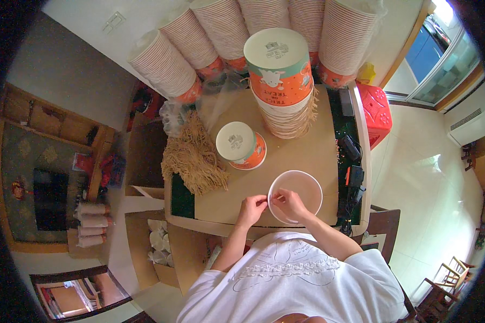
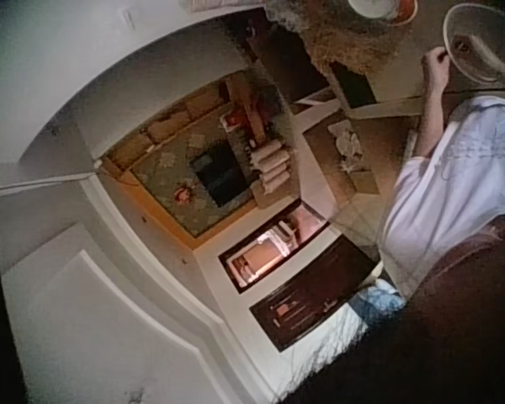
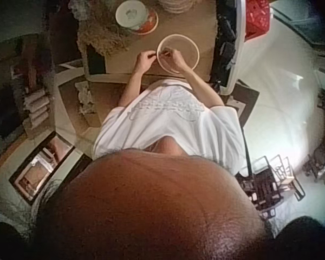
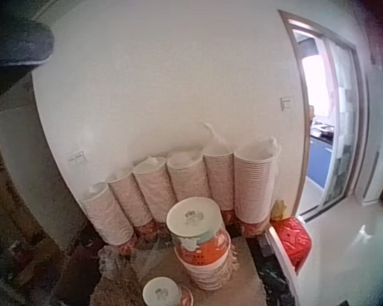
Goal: The person is placing small amounts of shredded material into paper bowls and then stacking them.
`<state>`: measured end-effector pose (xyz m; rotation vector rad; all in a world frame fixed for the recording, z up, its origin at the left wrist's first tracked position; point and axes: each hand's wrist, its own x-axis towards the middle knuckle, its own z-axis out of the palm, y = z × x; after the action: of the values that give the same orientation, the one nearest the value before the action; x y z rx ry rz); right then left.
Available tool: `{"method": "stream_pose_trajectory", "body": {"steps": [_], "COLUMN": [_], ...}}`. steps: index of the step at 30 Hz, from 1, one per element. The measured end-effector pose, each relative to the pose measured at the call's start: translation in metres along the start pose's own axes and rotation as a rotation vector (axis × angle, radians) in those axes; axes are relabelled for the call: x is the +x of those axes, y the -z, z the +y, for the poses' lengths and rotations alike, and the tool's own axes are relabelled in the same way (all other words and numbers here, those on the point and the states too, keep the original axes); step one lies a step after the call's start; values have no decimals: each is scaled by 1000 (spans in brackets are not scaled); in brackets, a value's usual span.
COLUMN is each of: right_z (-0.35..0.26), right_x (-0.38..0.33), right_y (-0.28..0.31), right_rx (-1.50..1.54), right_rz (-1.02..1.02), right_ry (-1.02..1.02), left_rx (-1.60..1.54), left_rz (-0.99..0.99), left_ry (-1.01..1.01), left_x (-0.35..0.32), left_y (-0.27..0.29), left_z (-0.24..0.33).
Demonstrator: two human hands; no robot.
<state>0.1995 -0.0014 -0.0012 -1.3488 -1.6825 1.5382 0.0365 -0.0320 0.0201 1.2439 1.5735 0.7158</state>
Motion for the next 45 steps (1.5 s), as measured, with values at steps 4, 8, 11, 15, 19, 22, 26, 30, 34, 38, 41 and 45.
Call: {"method": "stream_pose_trajectory", "body": {"steps": [4, 8, 11, 15, 19, 22, 26, 30, 34, 38, 41, 45], "right_z": [-1, 3, 4, -1, 0, 2, 3, 6, -1, -6, -4, -7], "right_x": [1, 2, 2, 1, 1, 1, 1, 0, -1, -2, -1, -1], "right_y": [0, -1, -1, 1, 0, -2, -2, -2, 1, 2, 3, 4], "right_rx": [-23, -6, 3, 15, 62, 47, 57, 128, 113, 106, 105, 83], "right_rz": [-6, 0, 3, -5, -8, -45, -58, -78, -86, -77, -78, -83], "right_ry": [-5, 4, 9, 5, 6, -61, -62, -73, -71, -74, -85, -98], "left_rx": [76, 113, 157, 180, 192, 276, 286, 179, 91, 279, 240, 169], "left_rz": [-10, 30, 41, 78, 139, 212, 222, 90, -74, -26, 6, 29], "left_ry": [25, -43, -55, -85, -54, -65, -32, -67, -79, -117, -93, -134], "left_x": [0, 0, 0, -1, 2, 6, 8, 5, 2, 3, 5, 3], "left_y": [1, 0, 0, -1, -3, 0, 8, 11, 8, 6, 6, 5], "left_z": [4, 3, 8, 10, 7, -6, -15, -7, 10, 9, 9, 6]}}
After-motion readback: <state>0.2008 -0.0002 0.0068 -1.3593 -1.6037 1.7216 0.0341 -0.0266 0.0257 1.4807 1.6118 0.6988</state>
